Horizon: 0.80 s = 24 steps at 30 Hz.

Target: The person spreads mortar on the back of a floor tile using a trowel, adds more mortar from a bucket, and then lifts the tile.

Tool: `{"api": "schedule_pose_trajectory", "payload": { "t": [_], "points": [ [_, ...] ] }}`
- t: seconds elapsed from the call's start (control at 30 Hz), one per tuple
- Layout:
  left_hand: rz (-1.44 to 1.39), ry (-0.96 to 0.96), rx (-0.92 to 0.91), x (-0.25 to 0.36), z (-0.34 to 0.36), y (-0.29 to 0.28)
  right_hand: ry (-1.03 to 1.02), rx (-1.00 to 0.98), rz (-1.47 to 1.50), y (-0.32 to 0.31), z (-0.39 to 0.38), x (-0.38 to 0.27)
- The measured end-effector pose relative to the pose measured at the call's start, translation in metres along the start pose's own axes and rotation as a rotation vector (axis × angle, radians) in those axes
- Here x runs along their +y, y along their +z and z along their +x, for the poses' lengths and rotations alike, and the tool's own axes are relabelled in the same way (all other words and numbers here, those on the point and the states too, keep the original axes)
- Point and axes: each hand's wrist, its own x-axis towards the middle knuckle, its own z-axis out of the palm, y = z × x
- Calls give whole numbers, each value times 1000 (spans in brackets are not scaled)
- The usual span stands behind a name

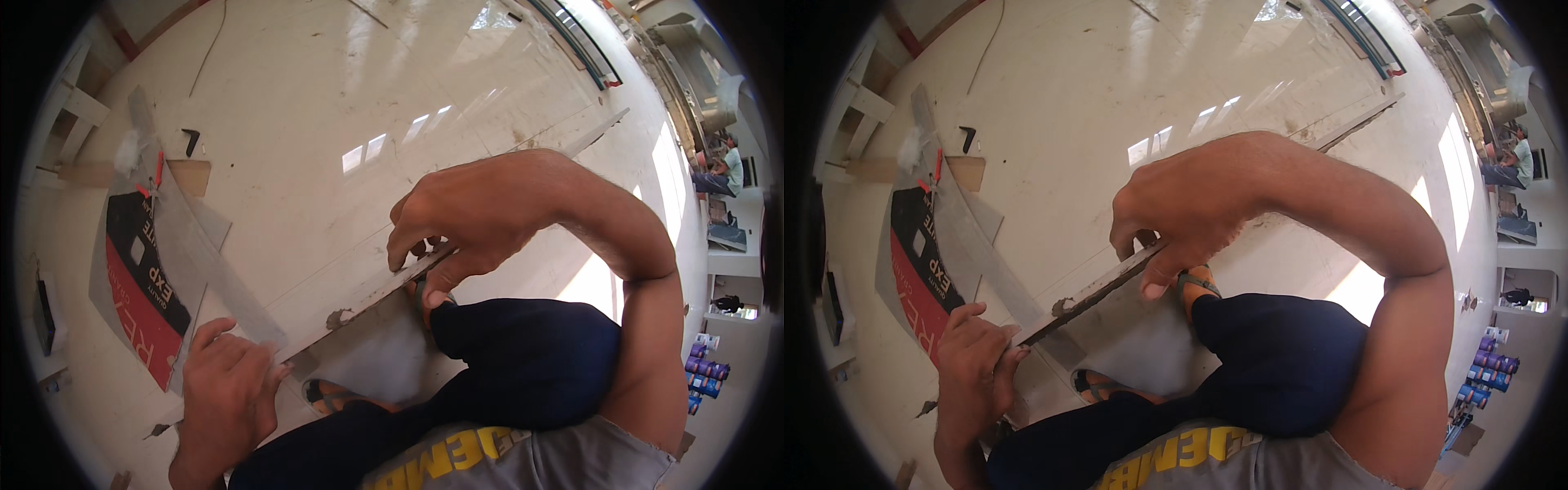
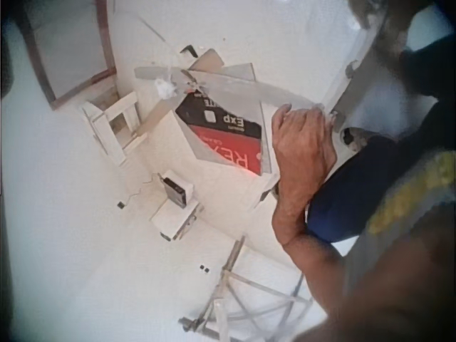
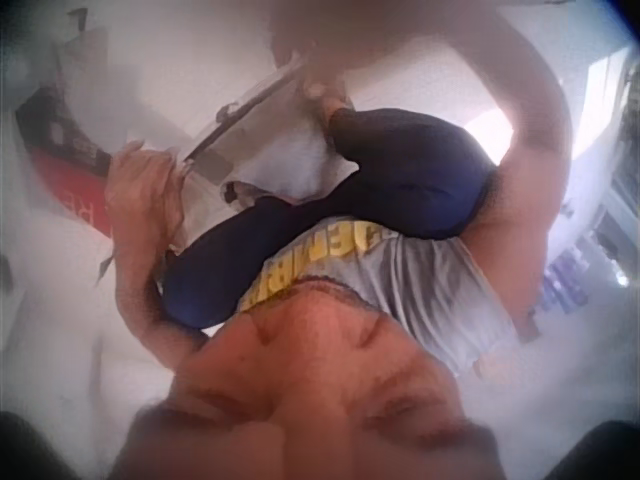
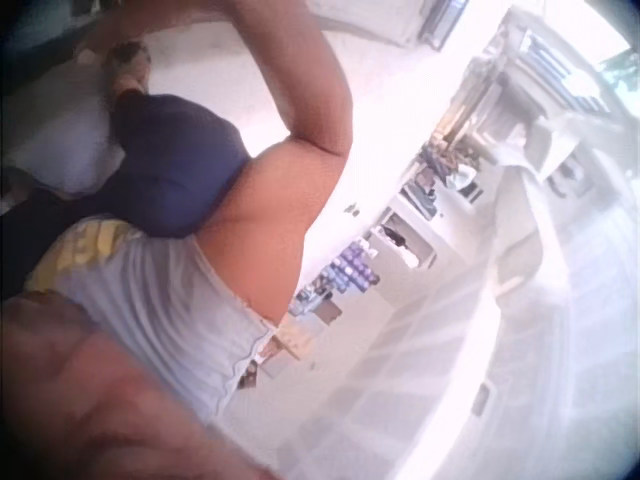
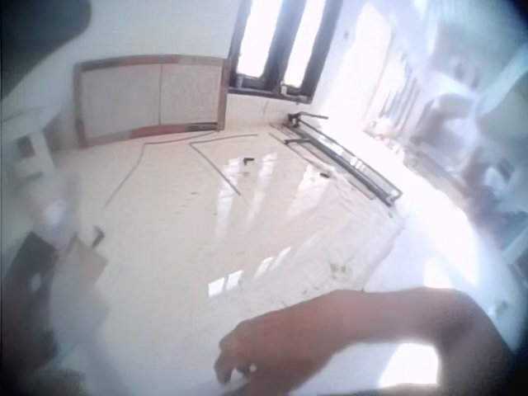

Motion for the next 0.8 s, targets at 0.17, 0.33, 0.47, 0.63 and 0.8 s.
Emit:
{"api": "schedule_pose_trajectory", "payload": {
  "t": [0.17, 0.33, 0.47, 0.63, 0.8],
  "points": [
    [-40, -78, -14, -7, 2, -7, 28, -87, -234, -8, 15, -13],
    [-30, -147, -48, -7, 2, -9, -27, -96, -309, -19, 9, -12],
    [-2, -206, 32, -3, -4, -2, -113, -2, -389, -12, 3, -5],
    [-15, -373, 247, 27, -3, -6, -151, 30, -448, -7, 1, -5],
    [-430, -367, 418, 99, -10, 18, -136, 24, -441, -7, 2, 4]
  ]
}}
